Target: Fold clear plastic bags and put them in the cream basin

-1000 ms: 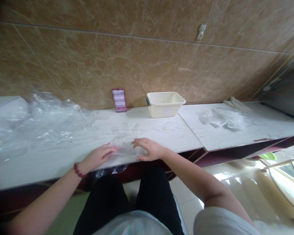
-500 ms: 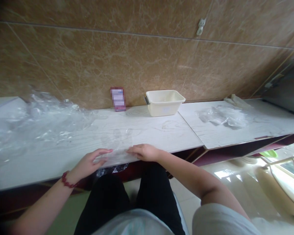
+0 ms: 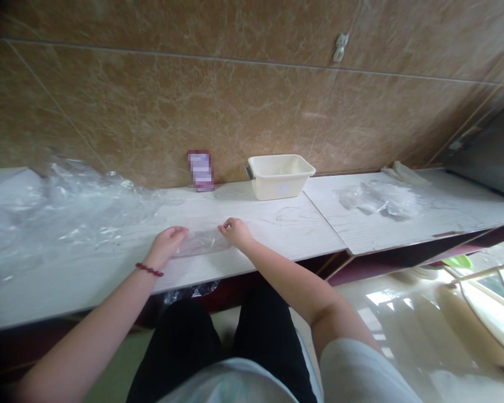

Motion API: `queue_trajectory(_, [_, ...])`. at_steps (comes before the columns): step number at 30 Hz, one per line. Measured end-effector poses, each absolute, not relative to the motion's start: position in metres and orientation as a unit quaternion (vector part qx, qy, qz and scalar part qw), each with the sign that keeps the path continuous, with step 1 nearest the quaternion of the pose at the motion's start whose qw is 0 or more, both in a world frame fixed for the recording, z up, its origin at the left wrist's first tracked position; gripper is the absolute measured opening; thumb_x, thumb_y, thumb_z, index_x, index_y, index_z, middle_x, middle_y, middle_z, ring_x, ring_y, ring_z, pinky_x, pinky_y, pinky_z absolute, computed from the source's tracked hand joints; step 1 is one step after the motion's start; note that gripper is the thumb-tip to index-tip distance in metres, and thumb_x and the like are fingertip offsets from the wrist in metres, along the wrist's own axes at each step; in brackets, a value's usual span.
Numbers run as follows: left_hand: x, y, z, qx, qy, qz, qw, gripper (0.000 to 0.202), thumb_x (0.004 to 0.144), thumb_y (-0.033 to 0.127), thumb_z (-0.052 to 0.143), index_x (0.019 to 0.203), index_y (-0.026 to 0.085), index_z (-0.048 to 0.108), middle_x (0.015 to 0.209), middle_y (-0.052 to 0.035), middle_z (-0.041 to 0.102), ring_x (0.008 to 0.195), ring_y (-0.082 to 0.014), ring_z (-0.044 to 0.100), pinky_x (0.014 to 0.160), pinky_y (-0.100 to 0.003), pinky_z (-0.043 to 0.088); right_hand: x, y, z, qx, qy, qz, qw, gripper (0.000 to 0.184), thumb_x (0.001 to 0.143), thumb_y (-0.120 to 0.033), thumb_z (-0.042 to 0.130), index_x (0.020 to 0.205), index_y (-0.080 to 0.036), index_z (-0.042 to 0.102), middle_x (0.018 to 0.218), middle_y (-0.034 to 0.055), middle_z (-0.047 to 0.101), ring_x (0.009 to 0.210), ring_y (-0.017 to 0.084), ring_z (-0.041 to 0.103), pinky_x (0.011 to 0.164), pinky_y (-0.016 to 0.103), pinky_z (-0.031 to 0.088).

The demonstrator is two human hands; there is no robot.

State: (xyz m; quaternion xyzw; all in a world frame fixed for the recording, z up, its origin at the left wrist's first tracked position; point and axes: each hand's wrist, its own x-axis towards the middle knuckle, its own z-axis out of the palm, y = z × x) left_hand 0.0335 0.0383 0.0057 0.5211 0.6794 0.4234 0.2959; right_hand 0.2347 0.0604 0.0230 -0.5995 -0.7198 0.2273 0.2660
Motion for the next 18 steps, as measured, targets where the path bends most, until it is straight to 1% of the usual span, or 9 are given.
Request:
queue_trajectory(3, [0.035, 0.049, 0.0, 0.48, 0.677, 0.459, 0.318, 0.028, 0.061, 0.038, 0.054, 0.076, 0.015, 0.06, 0.072, -0.0035, 0.061, 0.069, -0.0167, 0.055, 0.062, -0.026, 0.041, 0.229, 0.073, 0.018, -0.619, -0.698, 0.23, 0.276, 0.019, 0.069, -0.036, 0.053, 0.071, -0.018, 0.057, 0.08, 0.0046, 0.058, 0.076, 0.014, 0.054, 0.067, 0.023, 0.039])
queue_trajectory(6, [0.038, 0.057, -0.003, 0.462, 0.672, 0.474, 0.332, 0.027, 0.061, 0.036, 0.054, 0.078, 0.015, 0.059, 0.072, -0.0031, 0.06, 0.066, -0.0151, 0.054, 0.058, -0.024, 0.041, 0.226, 0.082, 0.012, -0.633, -0.681, 0.226, 0.291, 0.017, 0.067, -0.035, 0.054, 0.071, -0.018, 0.056, 0.08, 0.0047, 0.056, 0.077, 0.014, 0.053, 0.068, 0.025, 0.039])
queue_trajectory(10, [0.04, 0.07, -0.007, 0.458, 0.672, 0.482, 0.326, 0.028, 0.06, 0.029, 0.057, 0.084, 0.016, 0.056, 0.085, -0.0046, 0.059, 0.07, -0.0132, 0.054, 0.061, -0.023, 0.042, 0.225, 0.09, 0.003, -0.636, -0.667, 0.223, 0.317, 0.015, 0.064, -0.028, 0.056, 0.074, -0.017, 0.052, 0.081, 0.0036, 0.055, 0.074, 0.013, 0.051, 0.067, 0.024, 0.039])
queue_trajectory(12, [0.04, 0.076, -0.01, 0.453, 0.675, 0.485, 0.323, 0.034, 0.058, 0.026, 0.059, 0.09, 0.015, 0.053, 0.092, -0.0065, 0.057, 0.07, -0.0129, 0.055, 0.061, -0.023, 0.042, 0.225, 0.092, 0.0, -0.629, -0.661, 0.231, 0.337, 0.02, 0.064, -0.023, 0.056, 0.081, -0.018, 0.048, 0.08, 0.0021, 0.055, 0.07, 0.011, 0.051, 0.065, 0.023, 0.039])
queue_trajectory(15, [0.038, 0.082, -0.013, 0.451, 0.674, 0.485, 0.326, 0.045, 0.057, 0.022, 0.062, 0.099, 0.015, 0.047, 0.096, -0.0089, 0.055, 0.074, -0.0133, 0.055, 0.062, -0.024, 0.044, 0.225, 0.093, -0.002, -0.624, -0.65, 0.254, 0.351, 0.033, 0.063, -0.019, 0.054, 0.093, -0.017, 0.04, 0.069, -0.0017, 0.054, 0.063, 0.011, 0.05, 0.061, 0.022, 0.039])
queue_trajectory(18, [0.036, 0.087, -0.013, 0.453, 0.672, 0.484, 0.331, 0.053, 0.056, 0.021, 0.064, 0.104, 0.015, 0.043, 0.1, -0.0105, 0.054, 0.078, -0.0142, 0.055, 0.063, -0.025, 0.045, 0.225, 0.094, -0.004, -0.627, -0.648, 0.246, 0.355, 0.039, 0.062, -0.018, 0.054, 0.096, -0.017, 0.035, 0.066, -0.0028, 0.051, 0.062, 0.011, 0.049, 0.06, 0.023, 0.038])
